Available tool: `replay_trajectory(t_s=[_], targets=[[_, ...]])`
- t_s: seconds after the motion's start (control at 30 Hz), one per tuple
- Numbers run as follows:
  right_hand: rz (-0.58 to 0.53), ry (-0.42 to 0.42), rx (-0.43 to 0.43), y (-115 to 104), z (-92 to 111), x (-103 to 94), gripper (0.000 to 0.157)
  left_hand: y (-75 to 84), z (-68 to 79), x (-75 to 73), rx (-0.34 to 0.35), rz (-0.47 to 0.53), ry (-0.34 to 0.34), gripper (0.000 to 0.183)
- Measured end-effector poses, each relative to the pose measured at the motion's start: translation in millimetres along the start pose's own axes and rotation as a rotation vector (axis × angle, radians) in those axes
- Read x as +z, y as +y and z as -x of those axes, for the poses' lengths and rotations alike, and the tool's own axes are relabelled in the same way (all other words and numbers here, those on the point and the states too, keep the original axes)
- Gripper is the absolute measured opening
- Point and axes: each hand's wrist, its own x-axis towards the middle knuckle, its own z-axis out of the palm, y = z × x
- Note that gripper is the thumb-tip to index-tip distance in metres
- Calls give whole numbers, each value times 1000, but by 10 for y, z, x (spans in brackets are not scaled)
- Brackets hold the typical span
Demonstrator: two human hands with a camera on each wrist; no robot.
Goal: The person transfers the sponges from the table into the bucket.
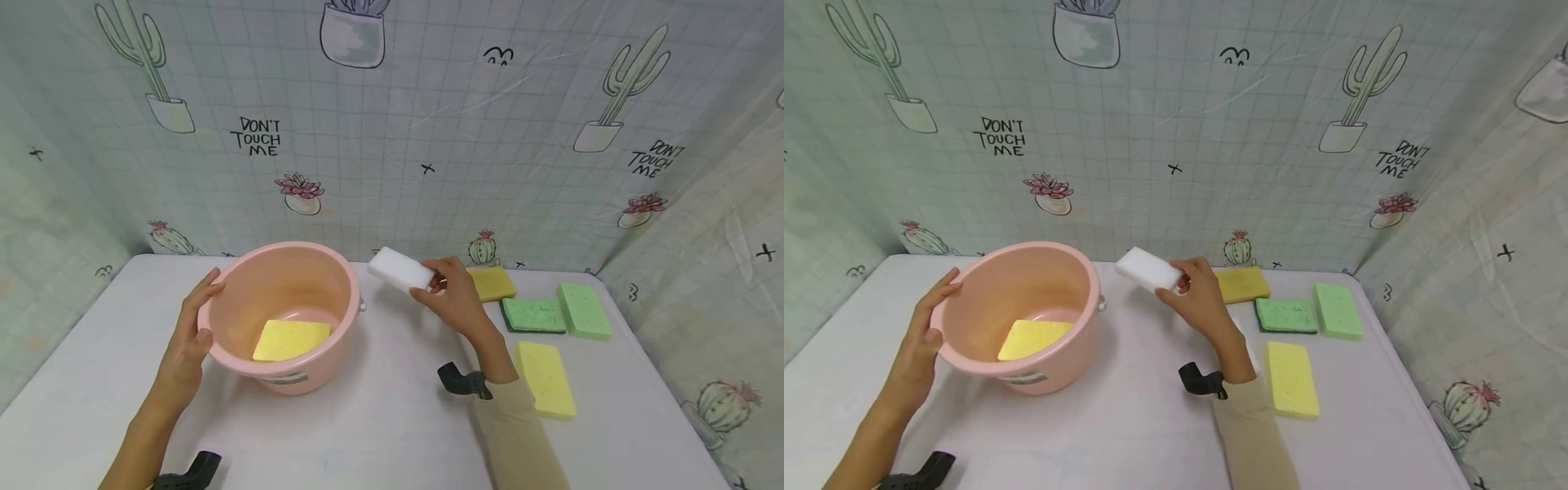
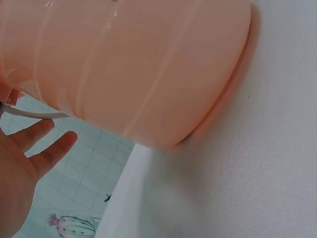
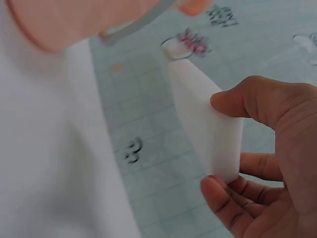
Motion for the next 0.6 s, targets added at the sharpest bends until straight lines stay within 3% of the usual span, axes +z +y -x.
replay_trajectory(t_s=[0.33, 0.6], targets=[[-59, 12, -113, -371, 19, -166, 50, -7, 5, 11, 19, 1, -4, 55], [-81, -50, -233, -719, 26, -161, 50, -14, 3, -6, 18, -6, -5, 55]])
